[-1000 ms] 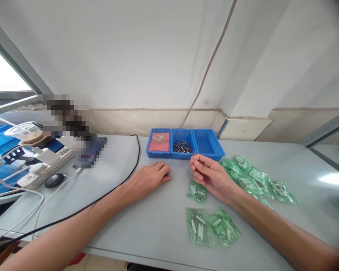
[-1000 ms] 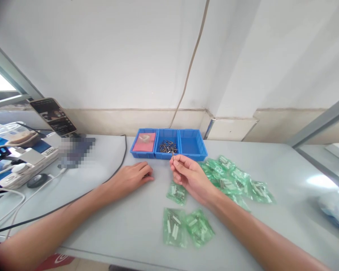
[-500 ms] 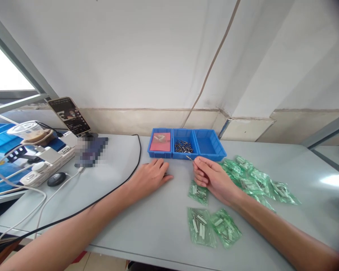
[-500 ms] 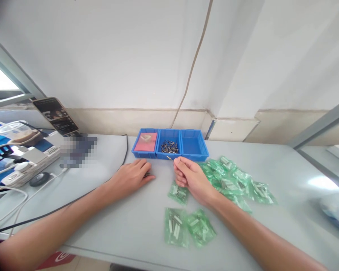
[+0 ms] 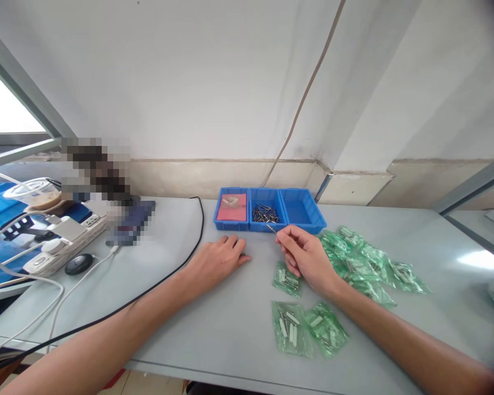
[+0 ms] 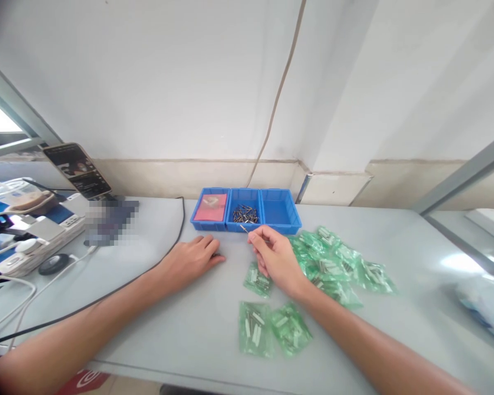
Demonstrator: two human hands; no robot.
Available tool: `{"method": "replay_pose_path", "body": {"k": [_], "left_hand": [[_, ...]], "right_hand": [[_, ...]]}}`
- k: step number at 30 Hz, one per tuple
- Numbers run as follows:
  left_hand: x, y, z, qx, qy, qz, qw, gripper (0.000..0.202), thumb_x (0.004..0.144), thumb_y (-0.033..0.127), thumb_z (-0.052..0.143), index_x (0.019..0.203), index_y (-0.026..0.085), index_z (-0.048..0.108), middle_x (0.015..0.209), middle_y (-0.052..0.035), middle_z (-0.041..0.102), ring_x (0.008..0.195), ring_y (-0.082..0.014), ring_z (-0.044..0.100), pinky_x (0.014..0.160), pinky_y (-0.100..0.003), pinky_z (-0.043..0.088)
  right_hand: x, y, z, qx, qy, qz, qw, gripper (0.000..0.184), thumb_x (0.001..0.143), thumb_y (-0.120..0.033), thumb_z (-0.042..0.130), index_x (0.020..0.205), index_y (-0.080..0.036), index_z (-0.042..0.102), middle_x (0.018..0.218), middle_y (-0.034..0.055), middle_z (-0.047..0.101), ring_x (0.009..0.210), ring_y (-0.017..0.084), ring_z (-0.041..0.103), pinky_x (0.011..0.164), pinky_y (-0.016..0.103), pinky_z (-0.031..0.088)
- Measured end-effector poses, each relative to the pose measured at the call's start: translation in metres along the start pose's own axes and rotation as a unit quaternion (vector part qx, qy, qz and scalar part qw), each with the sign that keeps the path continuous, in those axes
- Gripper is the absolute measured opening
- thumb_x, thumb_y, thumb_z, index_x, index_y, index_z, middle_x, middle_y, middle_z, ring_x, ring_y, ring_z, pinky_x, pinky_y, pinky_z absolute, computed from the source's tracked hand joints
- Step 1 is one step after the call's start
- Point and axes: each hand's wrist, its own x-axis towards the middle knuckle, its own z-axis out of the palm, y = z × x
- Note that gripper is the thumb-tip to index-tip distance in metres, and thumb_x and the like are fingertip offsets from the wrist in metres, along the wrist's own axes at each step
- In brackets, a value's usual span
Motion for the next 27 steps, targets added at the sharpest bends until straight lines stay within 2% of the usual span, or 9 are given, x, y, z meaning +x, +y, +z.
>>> {"method": "replay_pose_path", "body": {"k": [5, 10, 13, 16, 18, 21, 25, 27], "left_hand": [[0.003, -0.001, -0.001, -0.031, 0.005, 0.029, 0.999, 0.031, 0.114, 0.047, 0.046, 0.102, 0.019, 0.053, 0.097, -0.0057, 0.065, 0.083, -0.0219, 0.066, 0.054, -0.030, 0.035], [0.003, -0.004, -0.001, -0.079, 0.013, 0.053, 0.995, 0.034, 0.116, 0.047, 0.039, 0.104, 0.018, 0.053, 0.100, -0.0058, 0.064, 0.087, -0.0200, 0.066, 0.061, -0.029, 0.041], [0.003, -0.007, -0.001, -0.080, 0.010, 0.059, 0.995, 0.036, 0.115, 0.049, 0.040, 0.106, 0.018, 0.054, 0.102, -0.0065, 0.064, 0.090, -0.0209, 0.066, 0.062, -0.029, 0.040], [0.003, -0.010, -0.004, -0.062, 0.002, 0.063, 0.996, 0.033, 0.114, 0.049, 0.044, 0.110, 0.018, 0.056, 0.104, -0.0073, 0.064, 0.091, -0.0229, 0.065, 0.061, -0.029, 0.040], [0.002, -0.012, -0.007, -0.064, -0.005, 0.064, 0.996, 0.032, 0.113, 0.049, 0.048, 0.110, 0.019, 0.056, 0.104, -0.0074, 0.063, 0.090, -0.0232, 0.065, 0.061, -0.029, 0.041], [0.000, -0.014, -0.014, -0.088, -0.012, 0.064, 0.994, 0.029, 0.110, 0.048, 0.051, 0.109, 0.020, 0.055, 0.103, -0.0065, 0.063, 0.088, -0.0224, 0.064, 0.063, -0.030, 0.043], [-0.002, -0.015, -0.020, -0.117, -0.021, 0.065, 0.991, 0.022, 0.102, 0.041, 0.059, 0.111, 0.021, 0.054, 0.105, -0.0059, 0.064, 0.086, -0.0221, 0.064, 0.065, -0.031, 0.046], [-0.002, -0.014, -0.019, -0.124, -0.020, 0.058, 0.990, 0.016, 0.102, 0.035, 0.057, 0.109, 0.021, 0.054, 0.104, -0.0054, 0.065, 0.086, -0.0215, 0.064, 0.067, -0.031, 0.046]], "right_hand": [[0.005, 0.002, 0.003, 0.101, 0.016, 0.023, 0.994, 0.036, 0.089, -0.054, 0.081, 0.086, -0.021, 0.067, 0.070, -0.0065, 0.049, 0.045, 0.005, 0.035, 0.033, 0.016, 0.029], [0.009, 0.006, 0.005, 0.113, 0.033, 0.017, 0.993, 0.034, 0.088, -0.052, 0.082, 0.089, -0.021, 0.069, 0.068, -0.0062, 0.053, 0.045, 0.006, 0.038, 0.032, 0.016, 0.032], [0.008, 0.006, 0.004, 0.122, 0.030, 0.007, 0.992, 0.032, 0.089, -0.051, 0.081, 0.093, -0.022, 0.069, 0.067, -0.0062, 0.055, 0.045, 0.007, 0.040, 0.033, 0.018, 0.038], [0.007, 0.003, 0.002, 0.137, 0.016, -0.018, 0.990, 0.031, 0.093, -0.048, 0.078, 0.110, -0.023, 0.071, 0.078, -0.0009, 0.065, 0.057, 0.012, 0.055, 0.041, 0.021, 0.049], [0.006, 0.001, 0.002, 0.139, 0.005, -0.035, 0.990, 0.042, 0.094, -0.048, 0.076, 0.129, -0.026, 0.067, 0.091, 0.0034, 0.071, 0.072, 0.018, 0.064, 0.047, 0.024, 0.054], [0.002, 0.001, 0.003, 0.105, -0.008, -0.053, 0.993, 0.048, 0.096, -0.050, 0.073, 0.137, -0.028, 0.062, 0.093, 0.0034, 0.070, 0.074, 0.020, 0.065, 0.048, 0.026, 0.054], [-0.004, 0.005, 0.007, -0.030, -0.013, -0.084, 0.996, 0.033, 0.101, -0.053, 0.065, 0.121, -0.027, 0.064, 0.080, -0.0012, 0.062, 0.063, 0.017, 0.058, 0.049, 0.027, 0.051], [-0.007, 0.008, 0.008, -0.137, -0.032, -0.121, 0.983, 0.022, 0.105, -0.047, 0.059, 0.112, -0.027, 0.066, 0.081, -0.0002, 0.063, 0.068, 0.018, 0.060, 0.058, 0.029, 0.051]]}}
